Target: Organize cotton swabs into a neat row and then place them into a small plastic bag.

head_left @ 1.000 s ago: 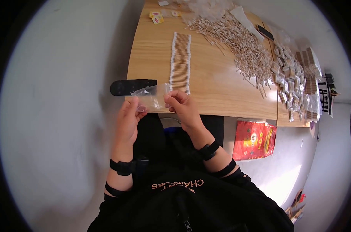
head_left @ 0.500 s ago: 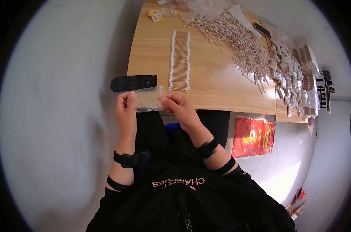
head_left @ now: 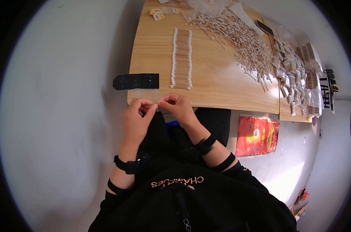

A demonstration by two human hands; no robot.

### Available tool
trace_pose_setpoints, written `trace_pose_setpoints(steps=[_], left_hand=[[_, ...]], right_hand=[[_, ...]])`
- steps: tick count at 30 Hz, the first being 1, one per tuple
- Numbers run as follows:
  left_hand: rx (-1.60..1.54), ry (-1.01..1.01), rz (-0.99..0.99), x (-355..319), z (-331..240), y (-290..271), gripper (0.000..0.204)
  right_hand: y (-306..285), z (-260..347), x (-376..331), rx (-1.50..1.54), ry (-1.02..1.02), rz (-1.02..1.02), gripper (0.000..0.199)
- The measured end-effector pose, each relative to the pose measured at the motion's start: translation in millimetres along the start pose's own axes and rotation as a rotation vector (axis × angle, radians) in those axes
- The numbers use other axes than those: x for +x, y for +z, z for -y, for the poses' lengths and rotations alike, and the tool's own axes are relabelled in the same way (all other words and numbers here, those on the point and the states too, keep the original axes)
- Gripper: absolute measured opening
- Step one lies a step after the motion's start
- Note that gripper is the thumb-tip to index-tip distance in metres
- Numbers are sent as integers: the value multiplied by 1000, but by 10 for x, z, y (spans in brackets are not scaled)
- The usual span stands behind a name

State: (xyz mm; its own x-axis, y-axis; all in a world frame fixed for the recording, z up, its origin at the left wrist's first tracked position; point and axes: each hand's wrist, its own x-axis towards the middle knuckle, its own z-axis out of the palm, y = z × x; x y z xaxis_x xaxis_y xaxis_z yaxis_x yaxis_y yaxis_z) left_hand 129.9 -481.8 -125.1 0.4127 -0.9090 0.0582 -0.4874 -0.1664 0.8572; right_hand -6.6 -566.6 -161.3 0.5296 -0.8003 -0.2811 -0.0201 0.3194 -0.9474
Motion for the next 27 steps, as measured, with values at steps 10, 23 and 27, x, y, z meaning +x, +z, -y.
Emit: trace_pose_setpoints(steps=[10, 23, 27], left_hand=[[-431, -245, 78, 67, 141, 158, 13], [-341, -151, 123, 17, 37, -27, 18], [-354, -167, 78, 65, 124, -22, 18]], right_hand=[[31, 114, -23, -379, -123, -58, 22], [-62, 220, 12, 136, 147, 366, 14], [-124, 236, 54, 218, 250, 315, 11]])
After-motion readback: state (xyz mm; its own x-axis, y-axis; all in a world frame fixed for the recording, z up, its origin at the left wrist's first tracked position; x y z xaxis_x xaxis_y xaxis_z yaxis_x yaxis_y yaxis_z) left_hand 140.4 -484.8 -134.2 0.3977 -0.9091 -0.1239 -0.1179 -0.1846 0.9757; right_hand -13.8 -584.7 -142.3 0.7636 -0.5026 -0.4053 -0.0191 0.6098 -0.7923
